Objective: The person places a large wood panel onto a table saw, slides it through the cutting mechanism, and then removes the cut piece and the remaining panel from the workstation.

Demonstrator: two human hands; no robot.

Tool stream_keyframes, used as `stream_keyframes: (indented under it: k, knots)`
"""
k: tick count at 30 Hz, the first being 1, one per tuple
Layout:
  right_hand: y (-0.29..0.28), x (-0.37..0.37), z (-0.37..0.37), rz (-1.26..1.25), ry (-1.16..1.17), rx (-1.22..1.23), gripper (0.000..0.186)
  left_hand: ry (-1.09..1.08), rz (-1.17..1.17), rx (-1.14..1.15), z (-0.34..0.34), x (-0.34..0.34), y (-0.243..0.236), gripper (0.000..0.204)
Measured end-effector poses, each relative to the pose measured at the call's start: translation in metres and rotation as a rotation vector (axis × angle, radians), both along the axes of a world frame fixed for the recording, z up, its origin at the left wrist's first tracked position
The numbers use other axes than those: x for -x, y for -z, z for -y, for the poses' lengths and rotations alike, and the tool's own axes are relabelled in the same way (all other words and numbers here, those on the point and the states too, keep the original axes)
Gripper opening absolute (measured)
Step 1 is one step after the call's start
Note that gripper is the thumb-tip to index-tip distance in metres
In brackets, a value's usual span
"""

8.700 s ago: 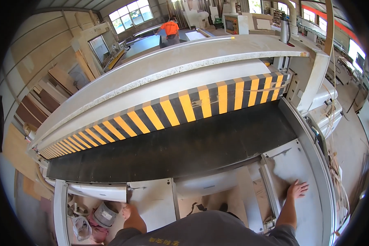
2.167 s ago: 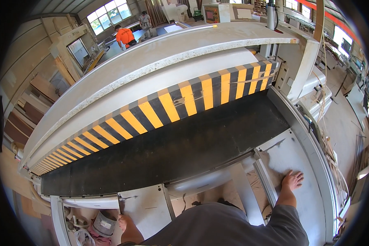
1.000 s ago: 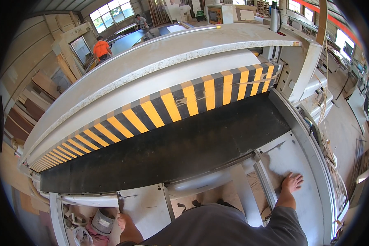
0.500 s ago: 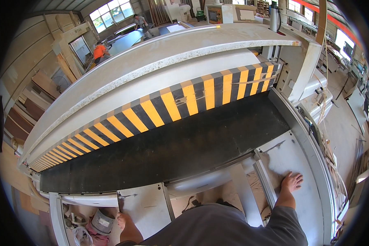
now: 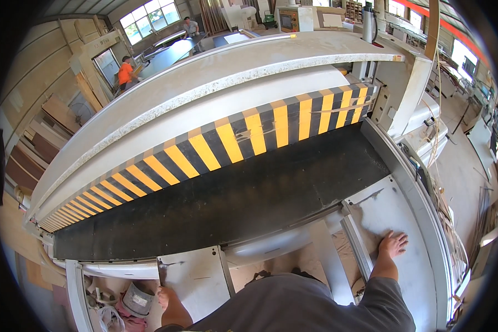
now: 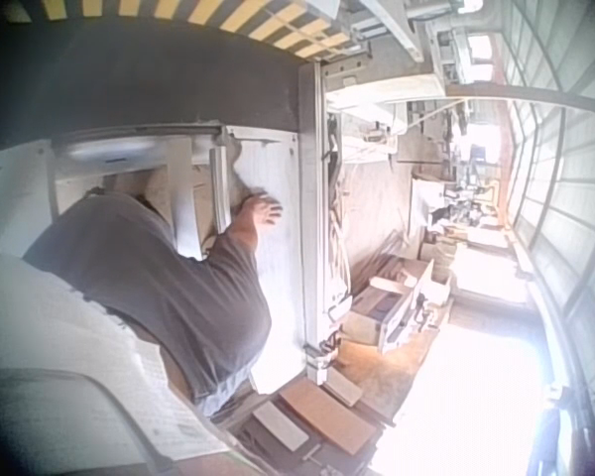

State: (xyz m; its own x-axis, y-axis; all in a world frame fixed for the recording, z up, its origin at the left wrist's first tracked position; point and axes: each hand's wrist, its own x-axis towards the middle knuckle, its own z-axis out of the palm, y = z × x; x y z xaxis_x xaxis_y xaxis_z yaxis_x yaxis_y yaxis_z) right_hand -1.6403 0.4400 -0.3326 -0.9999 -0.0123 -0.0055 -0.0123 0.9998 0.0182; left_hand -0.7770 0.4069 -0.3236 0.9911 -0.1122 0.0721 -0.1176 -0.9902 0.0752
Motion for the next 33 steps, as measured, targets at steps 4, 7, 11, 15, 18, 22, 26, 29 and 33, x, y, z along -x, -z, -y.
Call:
stream_keyframes:
  k: [4,7,11,15,18,22,26,29,33]
  knots:
    - [0.003,-0.007,0.016,0.021,-0.051,0.014,0.074,-0.088,0.025,-0.019,-0.019,-0.013,-0.005,0.057]
    - [0.001,-0.008,0.017,0.026,-0.052,0.019,0.074,-0.071,0.056,-0.013,-0.024,-0.016,0.002,0.057]
    - [0.004,-0.006,0.015,0.020,-0.061,0.034,0.075,-0.102,0.017,-0.075,-0.019,-0.022,0.006,0.057]
    - [0.015,0.003,0.010,-0.005,-0.067,0.046,0.077,-0.075,0.067,-0.040,-0.018,-0.020,0.009,0.055]
    - [0.015,0.002,0.012,-0.001,-0.074,0.050,0.077,-0.120,0.051,-0.042,-0.020,-0.026,0.010,0.053]
    - [0.013,0.001,0.012,0.009,-0.068,0.046,0.077,-0.119,0.052,-0.036,-0.019,-0.026,0.009,0.053]
    - [0.012,-0.001,0.013,0.001,-0.065,0.048,0.076,-0.118,0.055,-0.032,-0.018,-0.025,0.009,0.053]
    - [0.004,-0.006,0.014,0.009,-0.061,0.040,0.075,-0.118,0.057,-0.031,-0.019,-0.025,0.008,0.053]
    - [-0.001,-0.008,0.016,0.024,-0.059,0.026,0.075,-0.120,0.058,-0.027,-0.019,-0.024,0.006,0.053]
